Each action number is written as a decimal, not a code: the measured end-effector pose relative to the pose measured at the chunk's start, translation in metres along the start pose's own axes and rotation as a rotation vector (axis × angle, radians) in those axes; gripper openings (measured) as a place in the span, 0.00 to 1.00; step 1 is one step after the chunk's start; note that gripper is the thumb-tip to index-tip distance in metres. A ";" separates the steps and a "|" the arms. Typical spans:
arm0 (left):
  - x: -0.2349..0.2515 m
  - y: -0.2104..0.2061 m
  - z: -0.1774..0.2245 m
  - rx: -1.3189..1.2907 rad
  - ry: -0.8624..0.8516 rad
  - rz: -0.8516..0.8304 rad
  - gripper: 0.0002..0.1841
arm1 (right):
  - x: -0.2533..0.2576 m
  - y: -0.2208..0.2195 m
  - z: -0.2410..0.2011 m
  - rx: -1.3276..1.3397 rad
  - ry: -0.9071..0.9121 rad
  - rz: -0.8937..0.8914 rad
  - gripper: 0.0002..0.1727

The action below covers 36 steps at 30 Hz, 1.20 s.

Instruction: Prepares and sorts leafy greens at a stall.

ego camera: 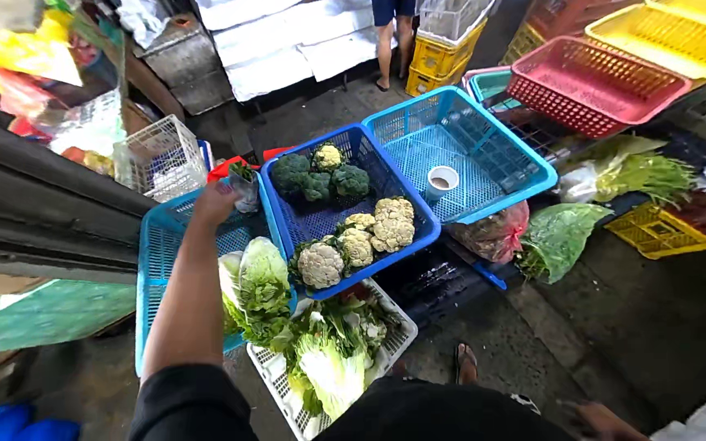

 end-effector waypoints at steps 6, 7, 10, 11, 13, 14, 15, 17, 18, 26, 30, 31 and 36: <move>-0.218 0.003 0.091 -0.727 -0.718 -0.439 0.23 | -0.034 0.030 -0.095 0.025 0.337 -0.032 0.28; -0.253 -0.028 0.108 -0.788 -0.800 -0.564 0.25 | -0.041 0.035 -0.124 0.042 0.415 -0.076 0.28; -0.311 -0.202 0.139 -1.062 -0.551 -0.861 0.19 | -0.088 0.040 -0.196 0.031 0.754 -0.287 0.23; -0.314 -0.270 0.133 -1.137 -0.297 -0.832 0.15 | -0.107 0.039 -0.211 0.008 0.869 -0.394 0.21; -0.309 -0.400 0.112 -1.167 0.226 -0.603 0.14 | -0.140 0.040 -0.228 -0.077 1.058 -0.636 0.21; -0.308 -0.456 0.101 -1.174 0.471 -0.479 0.14 | -0.151 0.039 -0.229 -0.111 1.093 -0.780 0.21; -0.310 -0.504 0.092 -1.162 0.665 -0.379 0.12 | -0.154 0.039 -0.227 -0.138 1.084 -0.901 0.21; -0.326 -0.567 0.086 -1.068 0.841 -0.326 0.12 | -0.133 0.040 -0.219 -0.130 0.998 -0.993 0.21; -0.333 -0.588 0.089 -1.003 0.835 -0.366 0.14 | -0.114 0.046 -0.214 -0.082 0.959 -0.941 0.20; -0.284 -0.636 0.069 -0.148 0.290 -0.512 0.13 | 0.088 0.156 -0.063 0.526 0.373 -0.189 0.26; -0.202 -0.673 0.057 0.104 0.173 -0.554 0.17 | 0.104 0.157 0.070 0.377 0.058 -0.005 0.25; -0.181 -0.688 0.052 0.197 0.143 -0.565 0.18 | 0.098 0.147 0.104 0.369 -0.038 0.024 0.25; -0.114 -0.762 0.052 0.415 0.114 -0.605 0.23 | 0.029 0.067 0.230 0.362 -0.407 -0.008 0.22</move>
Point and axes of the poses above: each hand's wrist, its own x-axis towards the middle knuckle, its own y-axis out of the back of the hand, z = x × y, the point moved 2 cm from there along x, towards the middle knuckle, and after that the axes turned 12 degrees about -x, right-handed, at the moved point
